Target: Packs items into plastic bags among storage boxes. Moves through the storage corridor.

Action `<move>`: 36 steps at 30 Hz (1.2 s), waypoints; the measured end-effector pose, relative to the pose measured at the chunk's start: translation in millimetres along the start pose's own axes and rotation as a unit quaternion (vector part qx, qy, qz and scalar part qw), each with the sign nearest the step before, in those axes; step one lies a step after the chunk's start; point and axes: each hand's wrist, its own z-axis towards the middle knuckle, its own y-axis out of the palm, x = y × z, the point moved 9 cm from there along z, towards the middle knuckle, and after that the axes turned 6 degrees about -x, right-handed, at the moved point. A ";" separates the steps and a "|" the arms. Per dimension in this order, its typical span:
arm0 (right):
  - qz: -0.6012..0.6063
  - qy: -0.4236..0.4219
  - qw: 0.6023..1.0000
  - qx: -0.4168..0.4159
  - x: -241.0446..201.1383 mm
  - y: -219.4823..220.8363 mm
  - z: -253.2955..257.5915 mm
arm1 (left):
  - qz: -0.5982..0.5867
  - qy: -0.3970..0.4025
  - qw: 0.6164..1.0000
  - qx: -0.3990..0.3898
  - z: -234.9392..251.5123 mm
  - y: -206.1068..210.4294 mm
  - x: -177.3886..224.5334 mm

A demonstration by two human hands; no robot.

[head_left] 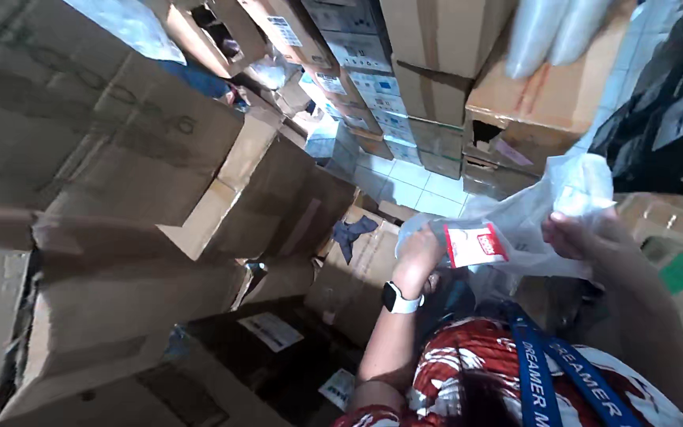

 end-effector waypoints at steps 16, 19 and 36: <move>0.007 0.193 0.877 -0.440 -3.6 152.0 383.1 | -0.114 -0.167 0.979 0.009 159.3 -194.9 -135.7; -0.014 0.212 0.858 -0.469 -3.9 201.0 447.5 | -0.172 -0.213 0.962 -0.001 183.0 -209.1 -159.1; 0.028 0.091 0.835 -0.542 -36.5 491.0 776.6 | -0.338 -0.061 0.810 0.475 269.6 -353.5 -272.3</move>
